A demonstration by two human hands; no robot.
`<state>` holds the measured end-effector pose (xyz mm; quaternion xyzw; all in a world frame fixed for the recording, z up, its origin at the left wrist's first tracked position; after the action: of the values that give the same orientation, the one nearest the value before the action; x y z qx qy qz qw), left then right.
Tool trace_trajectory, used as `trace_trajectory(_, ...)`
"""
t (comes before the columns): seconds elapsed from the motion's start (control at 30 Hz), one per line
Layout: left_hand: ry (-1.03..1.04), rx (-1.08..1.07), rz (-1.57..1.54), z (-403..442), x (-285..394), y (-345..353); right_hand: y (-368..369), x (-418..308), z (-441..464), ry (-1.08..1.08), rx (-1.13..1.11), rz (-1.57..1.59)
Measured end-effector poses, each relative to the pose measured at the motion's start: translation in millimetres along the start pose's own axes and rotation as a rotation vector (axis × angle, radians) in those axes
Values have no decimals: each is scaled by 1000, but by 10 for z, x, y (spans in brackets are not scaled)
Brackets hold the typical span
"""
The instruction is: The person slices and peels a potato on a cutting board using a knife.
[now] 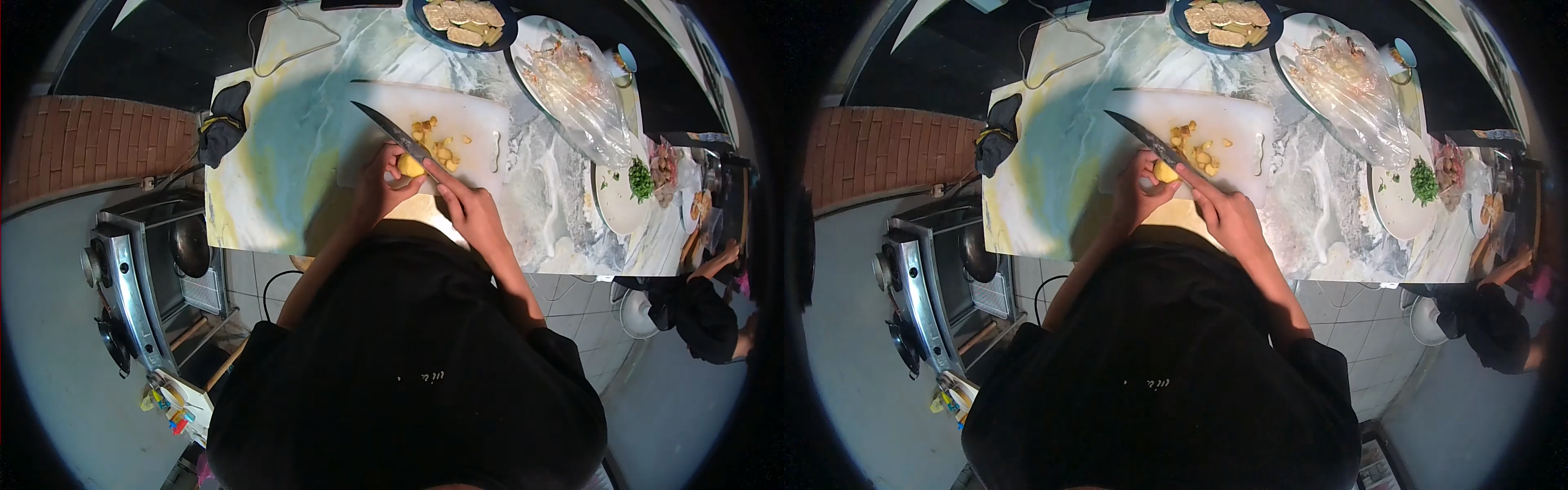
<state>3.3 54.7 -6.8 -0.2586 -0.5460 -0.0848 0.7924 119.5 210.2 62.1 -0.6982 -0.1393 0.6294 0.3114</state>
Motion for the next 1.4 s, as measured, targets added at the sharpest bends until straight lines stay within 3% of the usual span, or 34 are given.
trace_trajectory(0.2, -88, -21, 1, 3, -14, -12, -43, 16, -8, -4, -38, 52)
trace_trajectory(1.4, -41, 5, -20, -7, -20, -31, -47, -50, -130, -12, -50, -14)
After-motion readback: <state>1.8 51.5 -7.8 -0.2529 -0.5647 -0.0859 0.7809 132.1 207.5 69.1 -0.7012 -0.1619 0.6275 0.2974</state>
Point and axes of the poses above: each hand's wrist, its own z-axis towards the middle knuckle, its own y-axis out of the palm, x = y × z, the point moved 4 cm from there along z, towards the middle knuckle, and after that the axes turned 4 degrees about x, right-handed, at the moved point
